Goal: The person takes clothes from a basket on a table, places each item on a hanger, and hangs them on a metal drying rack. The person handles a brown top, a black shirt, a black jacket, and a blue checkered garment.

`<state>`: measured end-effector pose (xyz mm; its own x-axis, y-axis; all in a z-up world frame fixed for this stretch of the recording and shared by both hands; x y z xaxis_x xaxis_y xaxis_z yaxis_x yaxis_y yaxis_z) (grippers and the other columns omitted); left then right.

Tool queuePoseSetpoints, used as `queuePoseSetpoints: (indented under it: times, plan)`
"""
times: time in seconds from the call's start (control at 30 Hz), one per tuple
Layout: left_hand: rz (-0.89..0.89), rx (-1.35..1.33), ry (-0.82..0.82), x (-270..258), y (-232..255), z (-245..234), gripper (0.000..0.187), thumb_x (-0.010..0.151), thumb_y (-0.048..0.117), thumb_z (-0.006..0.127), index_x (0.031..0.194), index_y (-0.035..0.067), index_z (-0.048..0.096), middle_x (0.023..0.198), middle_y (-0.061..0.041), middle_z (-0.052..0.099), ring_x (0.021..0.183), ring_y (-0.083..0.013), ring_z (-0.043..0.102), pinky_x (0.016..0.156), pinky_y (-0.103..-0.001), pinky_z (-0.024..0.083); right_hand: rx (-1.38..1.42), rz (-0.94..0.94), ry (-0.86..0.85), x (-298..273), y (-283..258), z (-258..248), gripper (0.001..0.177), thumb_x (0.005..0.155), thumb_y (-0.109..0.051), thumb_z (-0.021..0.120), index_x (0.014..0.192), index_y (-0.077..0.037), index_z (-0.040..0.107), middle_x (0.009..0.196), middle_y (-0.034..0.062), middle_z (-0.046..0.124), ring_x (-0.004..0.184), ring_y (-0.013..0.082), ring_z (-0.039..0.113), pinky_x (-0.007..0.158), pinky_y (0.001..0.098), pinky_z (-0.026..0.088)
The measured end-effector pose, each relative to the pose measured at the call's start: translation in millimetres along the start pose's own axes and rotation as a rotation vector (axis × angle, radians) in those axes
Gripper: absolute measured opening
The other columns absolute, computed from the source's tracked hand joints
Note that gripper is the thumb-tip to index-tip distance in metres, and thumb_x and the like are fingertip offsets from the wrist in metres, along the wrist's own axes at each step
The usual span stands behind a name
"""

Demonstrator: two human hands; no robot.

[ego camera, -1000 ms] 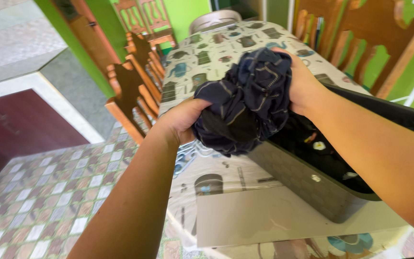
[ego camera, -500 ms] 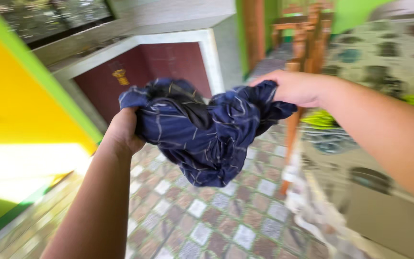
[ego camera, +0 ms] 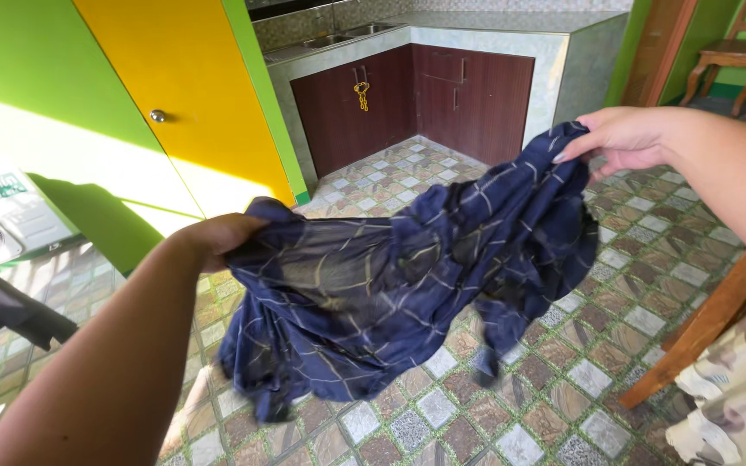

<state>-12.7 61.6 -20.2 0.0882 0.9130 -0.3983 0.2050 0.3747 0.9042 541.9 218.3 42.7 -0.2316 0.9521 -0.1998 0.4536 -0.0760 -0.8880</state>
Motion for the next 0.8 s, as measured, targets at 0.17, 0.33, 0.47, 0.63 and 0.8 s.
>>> queuePoseSetpoints:
  times: [0.17,0.33,0.47,0.63,0.8]
  plan:
    - [0.133,0.315,0.232,-24.5,25.8,-46.3,0.047,0.103,0.04,0.046,0.143,0.018,0.058,0.139,-0.004,0.066,0.127,-0.0207,0.056,0.112,-0.056,0.034,0.039,-0.071,0.014,24.5,1.8,-36.1,0.034,0.082,-0.008,0.073,0.115,-0.005,0.067,0.114,0.004,0.074,0.108,0.0211,0.069,0.095,0.0552,0.057]
    - [0.8,-0.604,-0.073,-68.2,67.8,-52.6,0.066,0.107,0.048,0.033,0.155,0.007,0.051,0.154,-0.013,0.056,0.146,-0.0296,0.053,0.129,-0.054,0.027,-0.133,-0.241,0.418,38.1,1.8,-84.2,0.026,0.102,-0.018,0.072,0.12,-0.001,0.067,0.107,0.0093,0.071,0.096,0.0236,0.068,0.098,0.0502,0.05]
    - [0.117,-0.456,0.15,18.9,0.5,4.5,0.088,0.087,0.081,0.023,0.134,0.015,0.059,0.134,-0.007,0.065,0.123,-0.028,0.061,0.106,-0.051,0.042,-0.002,-0.203,0.332,53.2,-2.9,-62.6,0.029,0.108,-0.028,0.056,0.122,-0.004,0.065,0.107,0.0093,0.069,0.09,0.0234,0.067,0.084,0.0467,0.056]
    - [0.355,-0.325,-0.193,84.8,31.1,32.6,0.045,0.093,0.036,0.072,0.125,0.004,0.064,0.128,-0.017,0.068,0.125,-0.0349,0.063,0.117,-0.05,0.045,0.172,-0.291,0.255,47.1,-28.8,-29.5,0.032,0.109,-0.032,0.052,0.122,-0.006,0.066,0.112,0.0066,0.073,0.094,0.0211,0.07,0.086,0.0387,0.058]
    - [0.148,-0.717,-0.098,123.3,-17.4,80.9,0.064,0.091,0.067,0.054,0.116,0.011,0.069,0.112,-0.014,0.072,0.105,-0.0337,0.065,0.098,-0.053,0.052,0.214,-0.152,0.297,36.9,-41.3,-2.8,0.04,0.11,-0.04,0.045,0.121,-0.009,0.067,0.111,0.0057,0.074,0.095,0.0222,0.07,0.086,0.0416,0.058]
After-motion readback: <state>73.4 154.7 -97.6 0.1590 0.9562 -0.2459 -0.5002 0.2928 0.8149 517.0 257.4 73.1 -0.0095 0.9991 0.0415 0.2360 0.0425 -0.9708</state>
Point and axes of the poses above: each hand's wrist, its own x-axis towards the middle knuckle, its own z-axis out of the palm, y = z × x, the point moved 7 cm from there along x, towards the middle knuckle
